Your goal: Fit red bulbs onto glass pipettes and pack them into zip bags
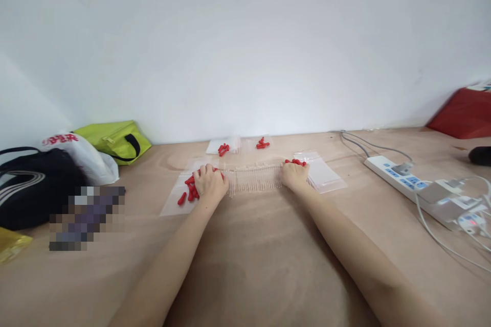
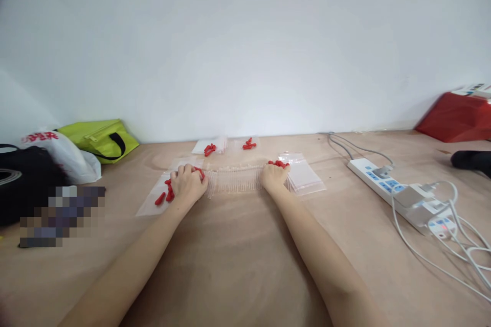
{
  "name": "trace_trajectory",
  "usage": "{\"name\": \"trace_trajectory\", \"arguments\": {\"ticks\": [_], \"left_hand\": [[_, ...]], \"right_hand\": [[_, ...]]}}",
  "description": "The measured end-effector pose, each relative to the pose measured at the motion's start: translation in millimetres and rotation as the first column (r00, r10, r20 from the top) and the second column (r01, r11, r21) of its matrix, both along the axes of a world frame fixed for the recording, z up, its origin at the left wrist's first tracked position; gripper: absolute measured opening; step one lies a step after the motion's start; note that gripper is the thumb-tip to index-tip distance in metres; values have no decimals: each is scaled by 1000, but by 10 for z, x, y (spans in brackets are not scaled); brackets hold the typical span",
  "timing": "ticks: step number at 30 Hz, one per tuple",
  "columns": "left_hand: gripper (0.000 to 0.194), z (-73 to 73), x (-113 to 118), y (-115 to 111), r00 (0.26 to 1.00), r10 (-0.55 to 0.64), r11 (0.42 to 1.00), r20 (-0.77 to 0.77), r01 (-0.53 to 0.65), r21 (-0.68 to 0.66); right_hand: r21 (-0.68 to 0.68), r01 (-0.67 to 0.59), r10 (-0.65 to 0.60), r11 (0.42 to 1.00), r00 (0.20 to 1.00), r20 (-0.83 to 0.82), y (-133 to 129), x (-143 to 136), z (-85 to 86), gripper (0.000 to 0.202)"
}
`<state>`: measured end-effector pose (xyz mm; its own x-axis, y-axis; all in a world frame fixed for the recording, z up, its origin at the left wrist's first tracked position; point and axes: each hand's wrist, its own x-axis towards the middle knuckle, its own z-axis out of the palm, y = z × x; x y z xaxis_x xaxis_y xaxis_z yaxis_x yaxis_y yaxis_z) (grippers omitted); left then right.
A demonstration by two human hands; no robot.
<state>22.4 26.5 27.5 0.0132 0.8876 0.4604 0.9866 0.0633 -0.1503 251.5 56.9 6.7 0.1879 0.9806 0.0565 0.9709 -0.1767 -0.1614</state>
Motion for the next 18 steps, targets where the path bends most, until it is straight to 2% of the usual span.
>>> {"name": "trace_trajectory", "arguments": {"ticks": [4, 7, 9, 12, 15, 18], "left_hand": [[23, 16, 34, -77, 996, -54, 997, 69, 49, 61], [17, 17, 90, -266, 952, -262, 962, 156, 246, 119], [14, -23, 128, -422, 867, -457, 890, 201, 446, 101], [11, -133, 162, -607, 744, -606, 783, 283, 620, 48], [7, -227, 168, -679, 721, -596, 770, 353, 638, -5], [14, -254, 170, -670, 734, -572, 785, 366, 619, -15]], "right_hand": [[85, 6, -8, 996, 1000, 24, -80, -14, 26, 23], [275, -118, 105, 954, 992, 63, -198, 25, 18, 25], [392, -276, 275, 878, 960, 59, -305, 70, -30, 25], [488, -508, 564, 710, 825, 37, -495, 124, -144, 22], [495, -650, 737, 576, 676, 29, -669, 123, -231, 21], [483, -701, 796, 525, 605, 12, -770, 82, -246, 20]]}}
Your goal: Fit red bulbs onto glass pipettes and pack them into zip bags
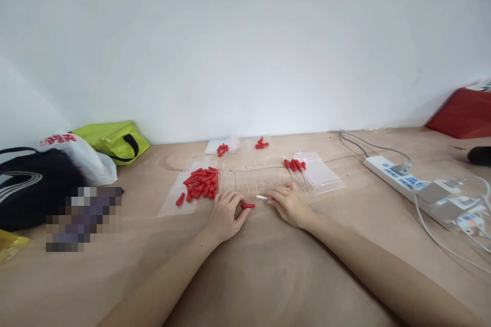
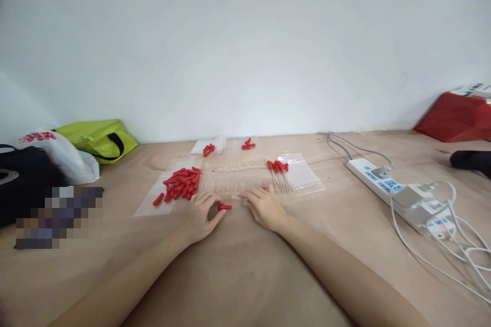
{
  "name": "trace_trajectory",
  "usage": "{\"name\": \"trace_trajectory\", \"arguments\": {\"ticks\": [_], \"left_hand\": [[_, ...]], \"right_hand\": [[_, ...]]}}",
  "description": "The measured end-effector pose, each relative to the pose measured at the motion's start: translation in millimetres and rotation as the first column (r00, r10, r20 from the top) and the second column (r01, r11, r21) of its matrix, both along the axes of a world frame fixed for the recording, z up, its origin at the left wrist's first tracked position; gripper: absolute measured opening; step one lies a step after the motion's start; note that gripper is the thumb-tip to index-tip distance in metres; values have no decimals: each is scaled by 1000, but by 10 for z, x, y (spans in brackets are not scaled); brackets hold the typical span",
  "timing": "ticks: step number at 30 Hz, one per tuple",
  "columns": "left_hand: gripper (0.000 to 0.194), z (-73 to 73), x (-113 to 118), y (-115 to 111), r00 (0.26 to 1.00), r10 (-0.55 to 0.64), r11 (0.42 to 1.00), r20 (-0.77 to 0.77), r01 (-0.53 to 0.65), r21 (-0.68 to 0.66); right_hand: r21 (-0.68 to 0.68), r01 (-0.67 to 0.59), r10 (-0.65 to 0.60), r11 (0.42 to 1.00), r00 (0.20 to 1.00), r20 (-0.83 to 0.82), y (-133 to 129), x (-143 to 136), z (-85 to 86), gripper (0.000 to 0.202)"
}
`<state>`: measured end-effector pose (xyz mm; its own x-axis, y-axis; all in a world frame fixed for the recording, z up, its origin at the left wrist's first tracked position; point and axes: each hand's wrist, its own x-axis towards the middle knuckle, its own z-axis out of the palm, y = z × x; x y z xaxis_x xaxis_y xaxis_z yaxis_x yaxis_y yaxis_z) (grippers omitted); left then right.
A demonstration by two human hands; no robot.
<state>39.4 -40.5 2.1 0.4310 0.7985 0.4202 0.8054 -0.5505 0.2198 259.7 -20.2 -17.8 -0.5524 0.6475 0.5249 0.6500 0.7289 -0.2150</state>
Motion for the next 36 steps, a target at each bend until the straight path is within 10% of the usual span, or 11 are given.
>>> {"name": "trace_trajectory", "arguments": {"ticks": [36], "left_hand": [[20, 93, 56, -10, 983, -155, 971, 103, 170, -167]], "right_hand": [[-61, -120, 121, 991, 992, 24, -25, -54, 90, 22]]}}
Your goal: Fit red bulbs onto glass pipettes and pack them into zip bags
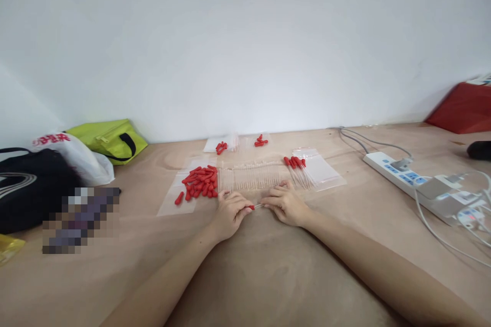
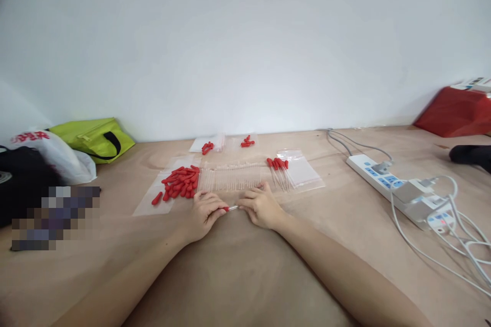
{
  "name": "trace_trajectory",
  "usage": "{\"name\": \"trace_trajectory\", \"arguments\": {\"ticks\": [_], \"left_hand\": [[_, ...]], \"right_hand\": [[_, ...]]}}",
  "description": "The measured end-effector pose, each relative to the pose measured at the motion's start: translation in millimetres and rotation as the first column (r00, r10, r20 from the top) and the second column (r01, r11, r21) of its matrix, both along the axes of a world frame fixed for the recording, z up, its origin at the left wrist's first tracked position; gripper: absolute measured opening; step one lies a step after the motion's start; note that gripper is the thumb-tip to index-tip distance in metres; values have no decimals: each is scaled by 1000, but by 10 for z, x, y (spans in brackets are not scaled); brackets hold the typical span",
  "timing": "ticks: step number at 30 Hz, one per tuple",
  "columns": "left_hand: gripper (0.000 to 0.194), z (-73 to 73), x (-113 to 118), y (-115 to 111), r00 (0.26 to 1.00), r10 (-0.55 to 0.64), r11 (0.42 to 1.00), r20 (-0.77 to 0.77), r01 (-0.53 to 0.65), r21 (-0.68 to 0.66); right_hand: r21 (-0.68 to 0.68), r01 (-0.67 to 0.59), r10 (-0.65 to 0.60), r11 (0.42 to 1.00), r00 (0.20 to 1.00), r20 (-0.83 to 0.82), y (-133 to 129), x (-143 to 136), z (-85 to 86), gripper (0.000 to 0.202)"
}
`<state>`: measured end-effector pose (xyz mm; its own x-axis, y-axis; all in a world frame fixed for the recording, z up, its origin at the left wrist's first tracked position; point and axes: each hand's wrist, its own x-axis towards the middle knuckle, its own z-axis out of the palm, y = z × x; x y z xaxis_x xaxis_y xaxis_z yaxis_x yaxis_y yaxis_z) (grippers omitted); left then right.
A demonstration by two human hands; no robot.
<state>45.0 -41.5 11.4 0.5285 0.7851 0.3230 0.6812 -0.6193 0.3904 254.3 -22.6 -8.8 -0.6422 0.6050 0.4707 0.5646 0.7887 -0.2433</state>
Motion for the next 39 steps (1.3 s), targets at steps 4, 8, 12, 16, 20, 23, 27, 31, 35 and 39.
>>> {"name": "trace_trajectory", "arguments": {"ticks": [4, 8, 12, 16, 20, 23, 27, 31, 35, 39], "left_hand": [[20, -10, -7, -8, 1000, -13, 1000, -20, 13, 20], [20, -35, -22, -4, 1000, -9, 997, -28, 11, 75], [18, -60, -28, -2, 1000, -5, 991, -31, 9, 137], [18, -67, -23, -11, 999, -10, 987, -43, 17, 162], [16, -95, -25, -10, 998, -36, 988, -45, 42, 150], [16, -121, -29, -8, 997, -55, 987, -48, 62, 150], [15, -100, -15, -16, 999, -41, 987, -31, 45, 152], [15, -51, -2, -11, 999, 47, 983, 7, -47, 178], [15, -67, -46, 25, 993, 118, 971, 9, -117, 207], [39, -126, -102, 42, 985, 165, 969, 42, -170, 182]], "right_hand": [[6, -22, 21, 1000, 999, 35, -20, -26, 19, 23], [14, -12, 11, 1000, 998, 64, -46, -53, 20, 23], [20, 11, -12, 1000, 997, 75, -71, -80, 12, 21], [37, 38, -41, 999, 996, 82, -99, -118, 5, 21], [37, 44, -46, 998, 996, 72, -129, -162, -10, 21], [11, 48, -48, 999, 997, 65, -143, -192, -25, 22], [-1, 40, -39, 999, 997, 64, -133, -208, 3, 22], [44, 49, -52, 998, 995, 88, -116, -191, 105, 22], [90, 84, -98, 992, 981, 167, -80, -113, 185, 20], [29, 353, -354, 935, 931, 92, 93, 59, 214, 22]]}}
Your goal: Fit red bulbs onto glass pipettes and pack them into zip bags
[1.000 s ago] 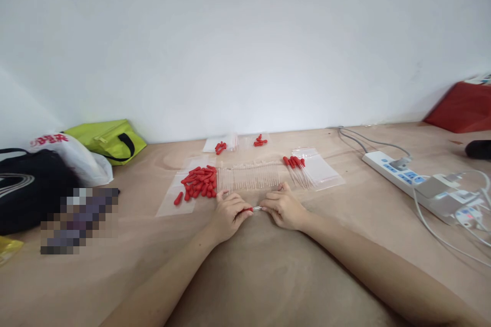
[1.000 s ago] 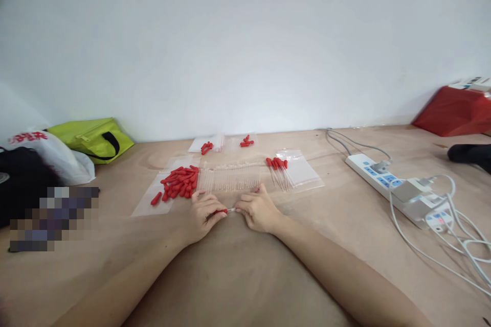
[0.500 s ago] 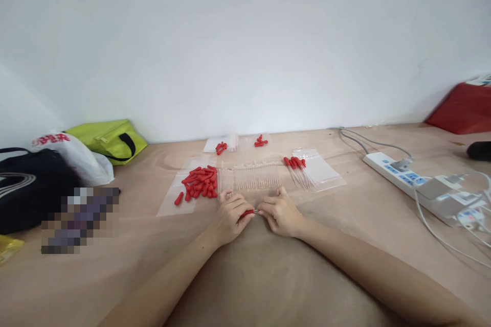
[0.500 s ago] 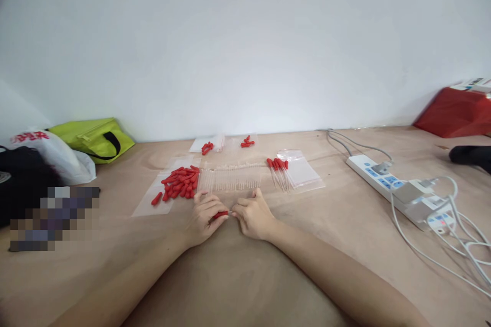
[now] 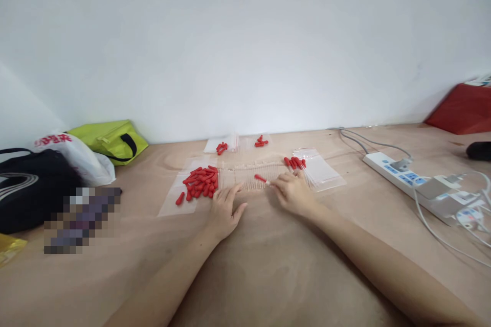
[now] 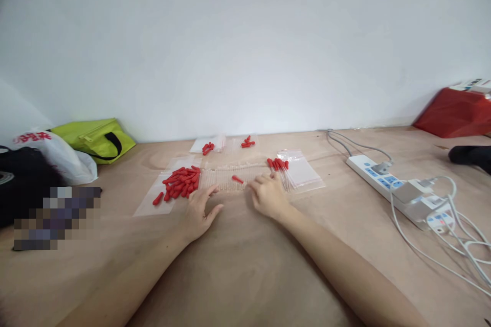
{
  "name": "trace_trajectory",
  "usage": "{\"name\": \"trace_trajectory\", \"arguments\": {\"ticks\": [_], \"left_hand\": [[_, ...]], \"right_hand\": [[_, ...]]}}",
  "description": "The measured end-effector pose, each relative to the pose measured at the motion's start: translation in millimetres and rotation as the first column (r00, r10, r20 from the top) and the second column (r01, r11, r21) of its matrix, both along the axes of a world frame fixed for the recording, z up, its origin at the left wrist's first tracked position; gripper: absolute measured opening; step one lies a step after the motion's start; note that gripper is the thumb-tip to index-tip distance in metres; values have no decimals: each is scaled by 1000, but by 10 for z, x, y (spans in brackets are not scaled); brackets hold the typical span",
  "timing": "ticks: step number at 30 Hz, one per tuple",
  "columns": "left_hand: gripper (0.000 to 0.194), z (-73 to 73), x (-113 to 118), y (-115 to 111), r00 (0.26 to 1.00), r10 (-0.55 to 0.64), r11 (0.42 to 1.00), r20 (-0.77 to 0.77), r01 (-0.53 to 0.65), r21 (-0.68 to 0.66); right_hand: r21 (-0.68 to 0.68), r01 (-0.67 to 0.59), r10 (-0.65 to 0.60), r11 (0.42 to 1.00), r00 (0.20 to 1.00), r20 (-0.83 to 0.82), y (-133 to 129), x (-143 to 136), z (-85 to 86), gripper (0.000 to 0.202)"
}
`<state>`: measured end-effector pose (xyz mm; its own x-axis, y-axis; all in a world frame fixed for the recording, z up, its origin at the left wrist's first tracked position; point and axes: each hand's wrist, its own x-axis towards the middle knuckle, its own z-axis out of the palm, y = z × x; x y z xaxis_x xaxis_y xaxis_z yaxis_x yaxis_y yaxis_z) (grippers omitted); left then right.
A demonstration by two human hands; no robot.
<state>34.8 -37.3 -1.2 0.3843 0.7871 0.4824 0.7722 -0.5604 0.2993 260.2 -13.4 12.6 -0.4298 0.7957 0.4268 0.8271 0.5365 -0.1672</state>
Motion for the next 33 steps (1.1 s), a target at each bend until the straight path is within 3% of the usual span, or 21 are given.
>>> {"name": "trace_trajectory", "arguments": {"ticks": [2, 4, 8, 17, 24, 28, 33], "left_hand": [[39, -14, -5, -11, 998, -69, 995, -2, 69, -67], [38, -13, 2, -27, 990, -144, 980, -14, 140, -139], [37, -2, 20, -38, 986, -164, 967, -18, 158, -198], [33, -28, 21, -17, 985, -173, 972, -24, 167, -163], [24, -31, 25, 3, 982, -186, 973, -34, 179, -148], [23, -32, 21, 12, 980, -198, 971, -30, 192, -142], [22, -57, 39, -2, 977, -208, 973, -45, 202, -113]], "right_hand": [[-42, 235, -238, 971, 965, -109, 136, 103, 5, 23], [-105, 419, -431, 902, 888, -158, 269, 195, 0, 24], [-171, 576, -597, 800, 792, -124, 440, 301, -54, 22], [-184, 615, -633, 766, 772, -52, 493, 348, -165, 20], [-232, 536, -552, 812, 834, -4, 445, 128, -85, 24], [-315, 573, -570, 756, 814, 112, 505, -41, -34, 27], [-335, 625, -617, 705, 774, 144, 631, -123, -69, 26]]}}
